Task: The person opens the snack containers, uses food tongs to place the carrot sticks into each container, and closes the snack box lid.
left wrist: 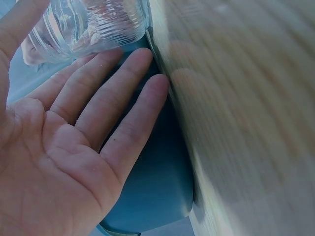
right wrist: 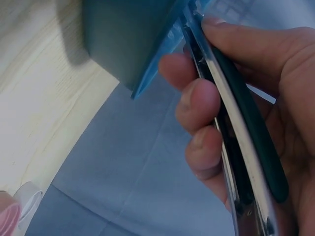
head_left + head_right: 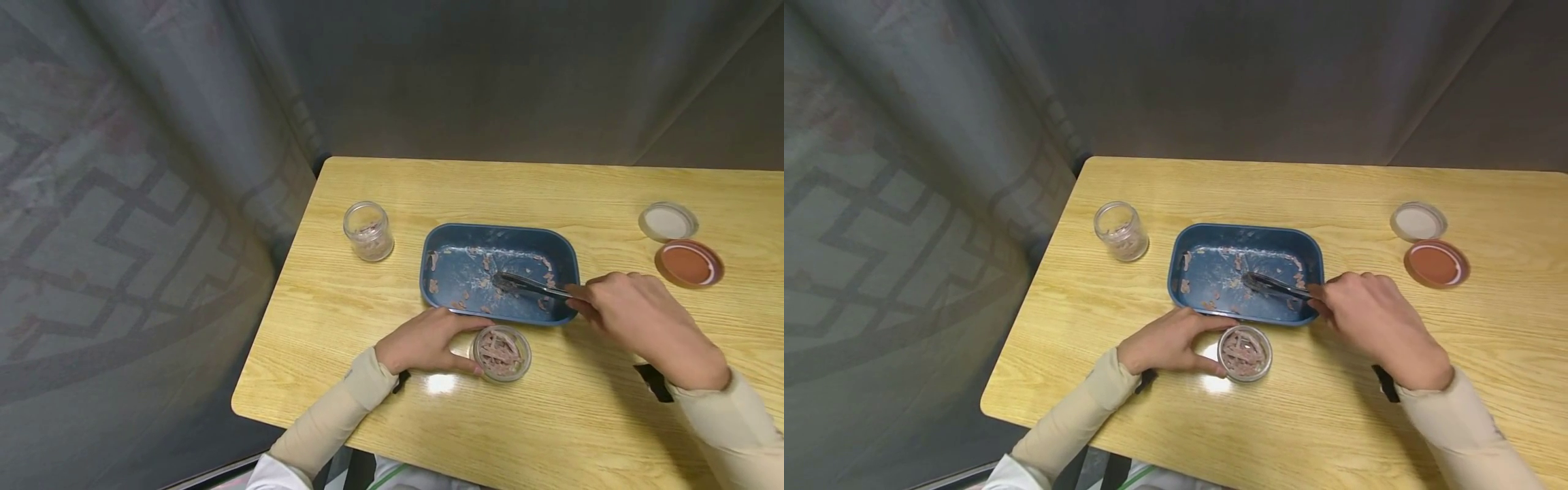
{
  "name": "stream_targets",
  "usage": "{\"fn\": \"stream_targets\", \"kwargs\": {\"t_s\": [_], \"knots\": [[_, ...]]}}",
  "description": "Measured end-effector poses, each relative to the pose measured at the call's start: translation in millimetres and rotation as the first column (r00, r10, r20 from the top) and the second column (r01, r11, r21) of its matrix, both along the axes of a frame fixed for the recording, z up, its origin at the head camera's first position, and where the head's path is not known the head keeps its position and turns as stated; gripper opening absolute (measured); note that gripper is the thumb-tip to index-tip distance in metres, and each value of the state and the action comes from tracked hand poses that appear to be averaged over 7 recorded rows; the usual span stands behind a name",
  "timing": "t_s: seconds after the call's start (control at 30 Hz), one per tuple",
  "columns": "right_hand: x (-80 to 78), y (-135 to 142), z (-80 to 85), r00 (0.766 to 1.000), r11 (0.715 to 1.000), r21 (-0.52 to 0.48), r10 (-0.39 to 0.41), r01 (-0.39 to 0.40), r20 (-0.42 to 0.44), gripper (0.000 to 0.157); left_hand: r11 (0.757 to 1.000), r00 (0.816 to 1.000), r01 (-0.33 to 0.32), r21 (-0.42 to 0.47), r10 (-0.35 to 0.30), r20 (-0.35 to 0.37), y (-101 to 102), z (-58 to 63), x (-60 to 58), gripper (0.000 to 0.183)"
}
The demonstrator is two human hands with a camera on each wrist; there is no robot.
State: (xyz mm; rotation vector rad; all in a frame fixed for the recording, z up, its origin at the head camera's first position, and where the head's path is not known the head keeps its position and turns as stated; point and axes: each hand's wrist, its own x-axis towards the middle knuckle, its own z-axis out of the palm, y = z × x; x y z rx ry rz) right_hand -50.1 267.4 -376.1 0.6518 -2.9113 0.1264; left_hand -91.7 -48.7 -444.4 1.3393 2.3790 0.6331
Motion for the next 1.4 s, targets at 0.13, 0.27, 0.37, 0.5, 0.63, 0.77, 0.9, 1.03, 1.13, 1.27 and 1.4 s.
{"fn": "stream_targets", "kwargs": {"t_s": [0.13,0.27,0.37,0.5,0.63,0.77,0.9,1.03,1.13,1.27,1.4], "knots": [[3.7,9,3.4,0.999,0.999,-0.040,0.013,-0.015,-0.037,0.014,1.000,1.000,-0.001,0.002,0.001,0.008,0,0.5,0.3,0.078],[8.2,19,6.8,0.989,0.992,-0.089,0.074,-0.086,-0.127,0.015,1.000,1.000,-0.001,0.008,0.000,0.015,0,0.7,0.3,0.077],[14.7,26,9.5,0.978,0.976,-0.163,0.119,-0.147,-0.171,0.028,1.000,1.000,0.001,0.010,-0.001,0.015,0,0.8,0.0,0.077],[32.1,32,12.2,0.977,0.954,-0.247,0.131,-0.171,-0.169,0.030,1.000,1.000,0.001,0.004,-0.001,0.026,-1,1.2,-0.4,0.078],[53.5,29,9.6,0.979,0.941,-0.282,0.157,-0.187,-0.127,0.025,1.000,0.999,0.002,-0.002,-0.002,0.035,-1,1.7,-0.6,0.079],[69.9,21,2.7,0.979,0.932,-0.299,0.193,-0.202,-0.058,0.015,1.000,1.000,0.007,0.001,-0.007,0.013,-1,0.4,-0.8,0.079],[76.6,17,-4.4,0.980,0.929,-0.313,0.199,-0.199,-0.032,0.014,1.000,1.000,0.007,0.005,-0.007,-0.002,-1,-0.9,-0.8,0.078],[75.2,15,-9.4,0.975,0.916,-0.333,0.216,-0.223,-0.057,0.008,1.000,1.000,0.004,0.006,-0.004,0.002,-1,-1.3,-0.7,0.077],[74.8,15,-11.6,0.972,0.910,-0.342,0.227,-0.235,-0.064,0.012,1.000,1.000,0.005,0.007,-0.005,0.004,-1,-1.3,-0.4,0.077],[75.9,14,-12.8,0.974,0.918,-0.326,0.217,-0.225,-0.059,0.017,1.000,1.000,0.005,0.004,-0.005,0.003,-1,-0.3,-0.1,0.077],[76.3,14,-13.1,0.979,0.936,-0.287,0.197,-0.203,-0.052,0.022,1.000,1.000,0.002,-0.001,-0.002,0.011,-1,0.9,-0.1,0.078]]}}
